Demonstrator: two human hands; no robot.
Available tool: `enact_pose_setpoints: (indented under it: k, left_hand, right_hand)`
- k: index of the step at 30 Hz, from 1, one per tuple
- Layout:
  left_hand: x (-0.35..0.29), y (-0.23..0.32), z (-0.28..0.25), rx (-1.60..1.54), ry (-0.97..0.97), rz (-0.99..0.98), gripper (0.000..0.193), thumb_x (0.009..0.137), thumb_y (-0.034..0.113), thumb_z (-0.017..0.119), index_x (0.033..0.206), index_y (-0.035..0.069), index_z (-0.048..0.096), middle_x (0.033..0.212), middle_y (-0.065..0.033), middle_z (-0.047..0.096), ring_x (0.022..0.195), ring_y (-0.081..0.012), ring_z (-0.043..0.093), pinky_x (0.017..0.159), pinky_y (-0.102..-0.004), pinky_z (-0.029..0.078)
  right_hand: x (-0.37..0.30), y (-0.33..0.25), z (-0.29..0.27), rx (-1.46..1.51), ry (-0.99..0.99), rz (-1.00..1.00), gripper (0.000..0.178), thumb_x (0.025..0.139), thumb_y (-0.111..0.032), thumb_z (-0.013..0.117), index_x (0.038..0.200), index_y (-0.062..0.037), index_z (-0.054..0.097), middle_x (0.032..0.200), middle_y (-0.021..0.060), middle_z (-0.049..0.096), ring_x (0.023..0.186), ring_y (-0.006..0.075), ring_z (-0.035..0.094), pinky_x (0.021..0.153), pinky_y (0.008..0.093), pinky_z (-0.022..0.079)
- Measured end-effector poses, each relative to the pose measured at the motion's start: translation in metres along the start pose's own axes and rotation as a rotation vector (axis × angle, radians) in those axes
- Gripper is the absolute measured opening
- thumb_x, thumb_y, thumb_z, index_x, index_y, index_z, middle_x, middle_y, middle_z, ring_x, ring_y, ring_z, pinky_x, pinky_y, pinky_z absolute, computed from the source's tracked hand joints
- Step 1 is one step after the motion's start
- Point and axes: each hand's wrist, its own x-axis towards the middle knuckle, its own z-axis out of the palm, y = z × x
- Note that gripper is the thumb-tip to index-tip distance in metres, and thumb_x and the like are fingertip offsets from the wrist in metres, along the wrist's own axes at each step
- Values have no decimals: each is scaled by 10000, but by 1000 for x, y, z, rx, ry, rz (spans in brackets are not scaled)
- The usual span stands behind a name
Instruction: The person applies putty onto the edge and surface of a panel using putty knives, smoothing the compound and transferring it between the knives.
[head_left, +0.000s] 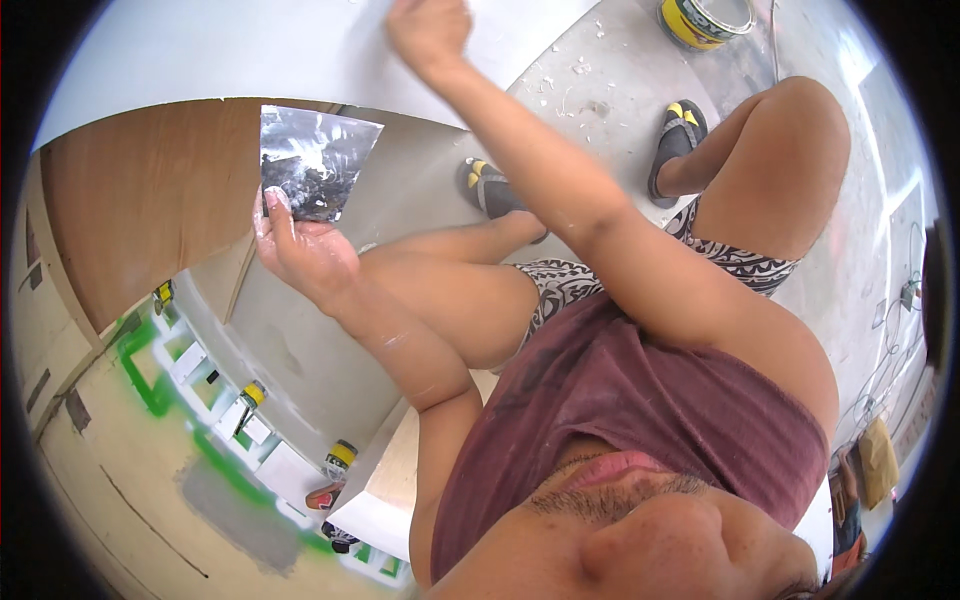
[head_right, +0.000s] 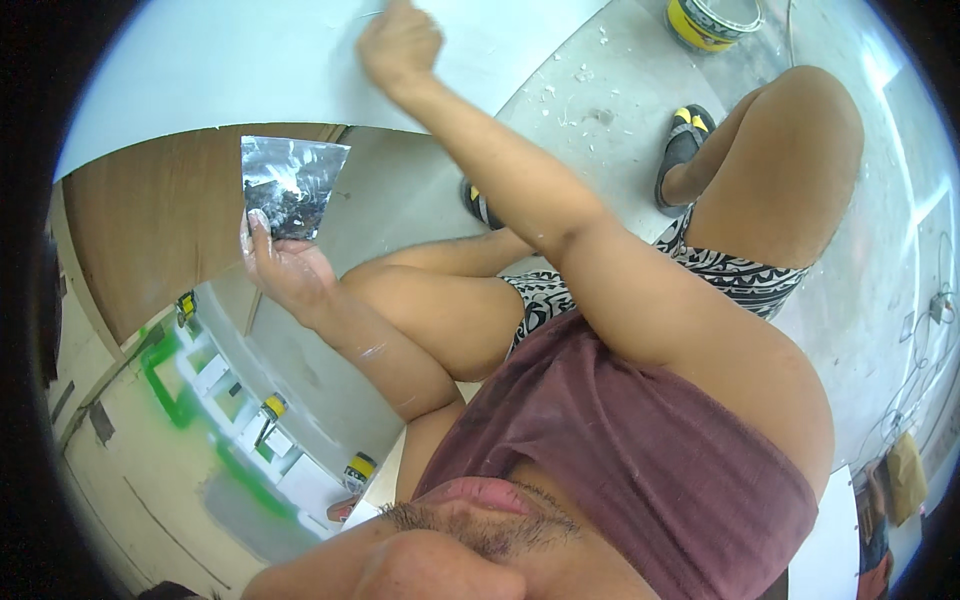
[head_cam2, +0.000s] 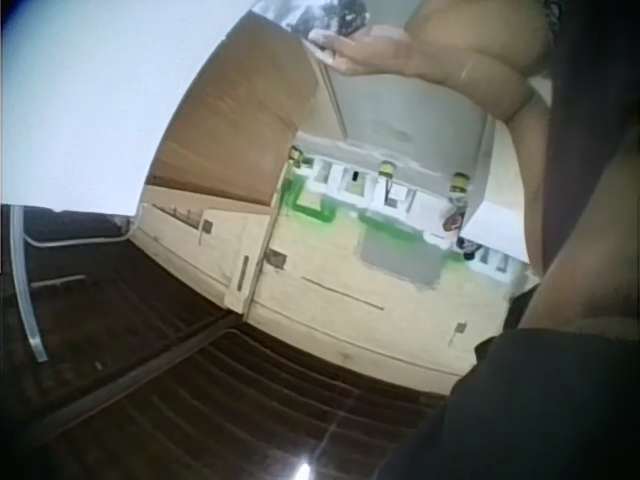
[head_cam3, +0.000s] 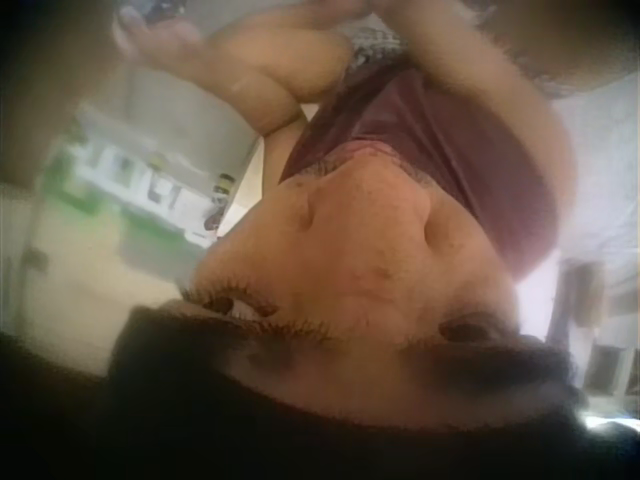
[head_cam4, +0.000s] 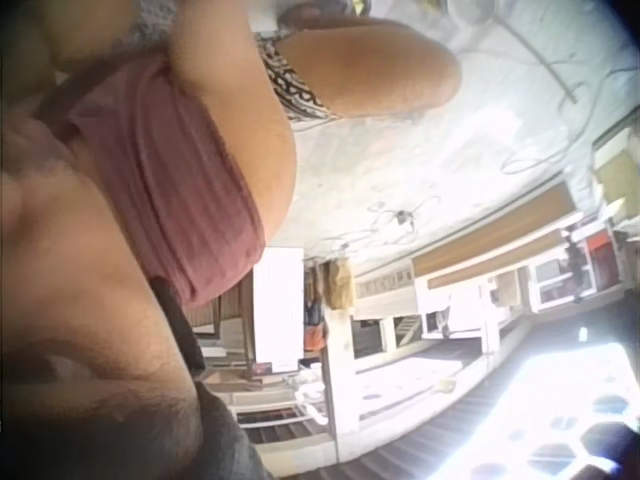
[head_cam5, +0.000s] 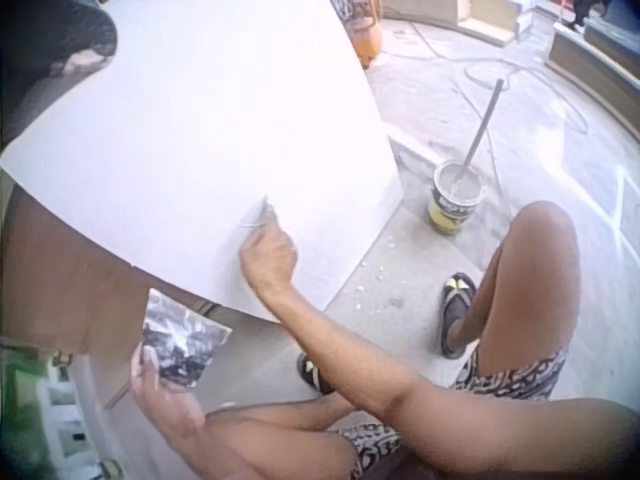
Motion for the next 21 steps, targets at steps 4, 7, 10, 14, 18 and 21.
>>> enact_pose_setpoints:
  k: [4,7,10,14,18,21]
  left_hand:
    - [-1,-12,-3,-103,52,-25,307,926,110,558,1171,-72,529,1134,-151,586,1028,-229,587,905,-366,467]
    - [-1,-18,-5,-167,120,-46,265,908,141,589,1120,-17,576,1094,-94,608,995,-192,579,888,-338,446]
    - [-1,-19,-6,-183,98,-12,268,911,154,591,1124,-7,578,1092,-81,609,993,-195,581,891,-347,442]
    - [-2,-16,-2,-215,77,-43,268,912,167,600,1124,3,584,1063,-63,609,974,-160,578,843,-303,454]
    - [-4,-9,4,-252,106,-101,213,892,150,634,1071,36,611,992,-13,612,898,-82,573,728,-233,459]
    - [-4,-6,8,-272,110,-124,179,881,132,645,1038,49,622,967,6,616,869,-54,571,693,-214,458]
  right_hand:
    - [-36,-44,-3,-170,-132,-302,341,840,-162,592,1142,-9,551,958,164,653,832,332,675,709,446,538]
    - [-59,-33,-18,11,-208,-467,406,786,-108,594,1192,-89,578,942,140,692,785,333,673,673,439,544]
    - [-59,18,-32,102,-200,-460,485,799,-85,566,1275,-176,564,981,139,690,819,319,677,715,441,543]
    - [-15,136,-53,306,62,-93,307,884,-109,580,1164,12,610,986,170,695,876,241,668,811,333,514]
    - [2,236,-60,512,83,400,234,868,-68,598,1052,77,596,920,139,662,814,205,642,765,329,522]
    - [-4,270,-47,644,57,689,204,841,-50,586,1008,68,581,897,115,629,768,167,620,705,303,519]
